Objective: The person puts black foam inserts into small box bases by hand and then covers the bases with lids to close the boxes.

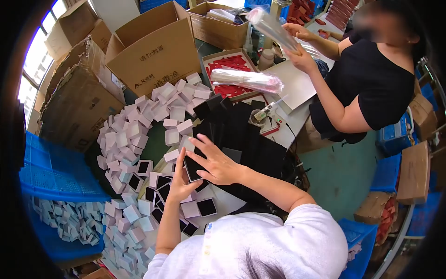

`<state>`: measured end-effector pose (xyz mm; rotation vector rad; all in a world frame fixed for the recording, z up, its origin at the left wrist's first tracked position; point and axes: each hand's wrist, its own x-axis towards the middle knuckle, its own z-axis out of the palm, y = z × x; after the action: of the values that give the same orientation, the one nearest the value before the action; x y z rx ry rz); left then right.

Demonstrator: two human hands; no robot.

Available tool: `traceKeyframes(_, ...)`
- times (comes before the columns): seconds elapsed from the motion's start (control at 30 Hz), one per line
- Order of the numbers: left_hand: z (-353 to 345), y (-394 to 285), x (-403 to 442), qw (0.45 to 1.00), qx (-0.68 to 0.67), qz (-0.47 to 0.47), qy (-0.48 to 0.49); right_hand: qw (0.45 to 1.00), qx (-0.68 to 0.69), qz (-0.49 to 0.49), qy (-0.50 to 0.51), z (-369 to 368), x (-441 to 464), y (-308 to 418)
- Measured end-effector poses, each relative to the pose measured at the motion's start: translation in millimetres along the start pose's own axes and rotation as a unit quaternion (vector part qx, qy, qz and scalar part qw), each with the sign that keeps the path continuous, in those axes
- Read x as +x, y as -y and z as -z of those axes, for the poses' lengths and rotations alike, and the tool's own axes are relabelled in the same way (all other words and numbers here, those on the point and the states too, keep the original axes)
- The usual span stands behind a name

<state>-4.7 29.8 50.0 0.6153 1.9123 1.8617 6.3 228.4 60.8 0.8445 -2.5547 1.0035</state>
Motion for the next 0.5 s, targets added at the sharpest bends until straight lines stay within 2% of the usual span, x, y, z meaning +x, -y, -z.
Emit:
traceKeyframes(0.07,1.5,2.5,-1.4,0.992,-0.115,-0.051,0.010,0.994,0.011,0.022,0.110,-0.6,3.0,0.3)
traceKeyframes(0.1,-0.2,-2.6,-2.1,0.985,-0.169,-0.042,0.014,0.994,0.005,0.036,0.105,-2.9,1.5,0.5)
traceKeyframes(0.13,-2.6,19.0,-2.7,0.970,-0.235,-0.045,-0.034,0.995,0.031,0.054,0.079,-8.5,0.2,-0.5)
traceKeyframes(0.2,-11.1,12.5,-6.1,0.955,-0.224,0.095,-0.171,0.983,0.144,0.075,0.085,-20.9,2.4,3.8)
traceKeyframes(0.23,-7.0,19.0,-10.5,0.949,-0.225,0.123,-0.183,0.982,0.152,0.079,0.074,-25.6,2.7,7.8)
traceKeyframes(0.27,-0.4,21.1,-17.2,0.948,-0.226,0.126,-0.184,0.982,0.154,0.077,0.075,-26.2,2.2,6.3)
traceKeyframes(0.33,13.9,19.6,-30.6,0.929,-0.295,0.132,-0.182,0.987,0.141,0.073,0.011,-23.9,4.3,-1.2)
traceKeyframes(0.37,18.2,6.7,-34.9,0.921,-0.301,0.111,-0.220,0.998,0.061,0.029,-0.016,-19.4,3.5,-7.6)
traceKeyframes(0.4,30.1,0.8,-43.8,0.925,-0.282,0.125,-0.223,1.000,0.014,-0.011,-0.022,-13.1,3.3,-18.3)
traceKeyframes(0.47,54.5,-0.7,-63.0,0.956,-0.129,0.162,-0.209,0.989,-0.119,-0.088,-0.003,-9.7,-5.9,-43.8)
traceKeyframes(0.5,68.7,-2.3,-71.2,0.962,-0.054,0.195,-0.182,0.984,-0.132,-0.119,0.031,-13.8,-15.2,-56.2)
